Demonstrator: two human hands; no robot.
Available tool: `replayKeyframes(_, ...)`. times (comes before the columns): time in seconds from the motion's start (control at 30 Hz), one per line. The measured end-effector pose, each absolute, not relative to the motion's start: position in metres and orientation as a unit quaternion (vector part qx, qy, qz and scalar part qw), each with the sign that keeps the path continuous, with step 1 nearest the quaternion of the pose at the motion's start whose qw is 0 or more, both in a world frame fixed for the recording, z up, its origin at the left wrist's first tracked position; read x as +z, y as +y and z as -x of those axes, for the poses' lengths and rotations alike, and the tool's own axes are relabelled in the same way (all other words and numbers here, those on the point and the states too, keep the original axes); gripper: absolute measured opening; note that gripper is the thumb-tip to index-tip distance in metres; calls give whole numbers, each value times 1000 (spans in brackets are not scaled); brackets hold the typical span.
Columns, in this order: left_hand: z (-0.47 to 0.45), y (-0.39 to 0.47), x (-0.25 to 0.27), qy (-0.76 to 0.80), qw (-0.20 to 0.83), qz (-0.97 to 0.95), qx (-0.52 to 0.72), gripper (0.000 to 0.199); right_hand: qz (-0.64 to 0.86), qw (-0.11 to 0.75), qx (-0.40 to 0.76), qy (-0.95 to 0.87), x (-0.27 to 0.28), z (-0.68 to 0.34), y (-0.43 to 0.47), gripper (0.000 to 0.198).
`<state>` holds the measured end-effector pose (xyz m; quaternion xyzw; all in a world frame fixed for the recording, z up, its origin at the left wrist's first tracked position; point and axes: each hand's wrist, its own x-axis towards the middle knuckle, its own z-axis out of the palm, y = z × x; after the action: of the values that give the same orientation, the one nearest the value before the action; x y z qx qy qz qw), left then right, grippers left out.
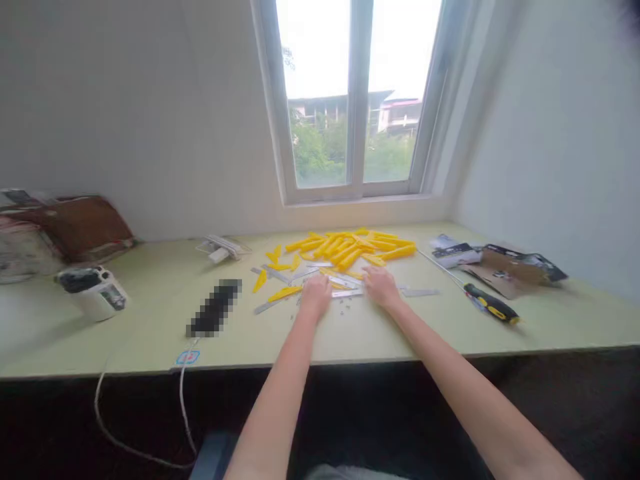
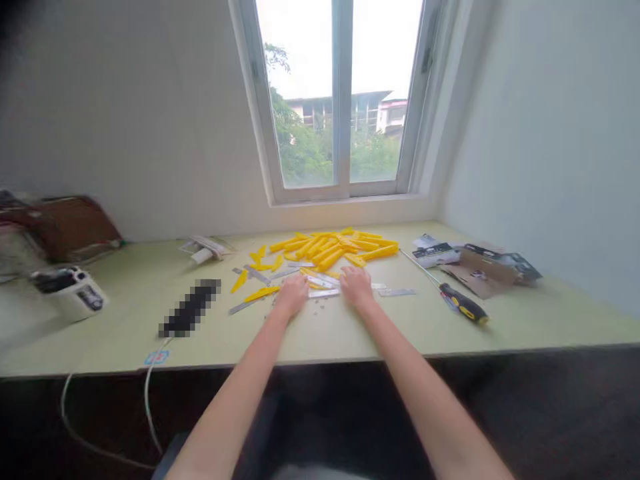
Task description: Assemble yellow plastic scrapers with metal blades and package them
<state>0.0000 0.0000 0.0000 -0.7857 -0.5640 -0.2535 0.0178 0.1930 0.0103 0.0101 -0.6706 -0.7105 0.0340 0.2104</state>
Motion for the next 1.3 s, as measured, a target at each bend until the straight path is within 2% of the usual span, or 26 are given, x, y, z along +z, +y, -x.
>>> replayKeyframes(0.27,0,0,-1,-565,2,781,-267,21,676,175,81,-711,17,-146,47,47)
replayKeyframes(0.47,3,1,-3,-564,-9,776,-282,22,705,231,83,-665,18,-132,54,37)
replayKeyframes(0.57,3,1,-4,-565,-11,771,-292,24,713,279,95,-636,19,-138,57,30)
replayKeyframes(0.67,3,1,-4,-565,-17,768,-302,24,708,343,99,-610,20,-148,60,30)
replayKeyframes(1.03,4,4,-3,-548,-66,745,-374,23,614,635,74,-462,17,-201,27,20)
replayKeyframes(1.17,3,3,-2,-534,-96,735,-407,22,559,723,118,-390,13,-204,12,20)
replayKeyframes(1.3,3,1,1,-522,-143,706,-457,26,472,758,225,-390,16,-198,5,20)
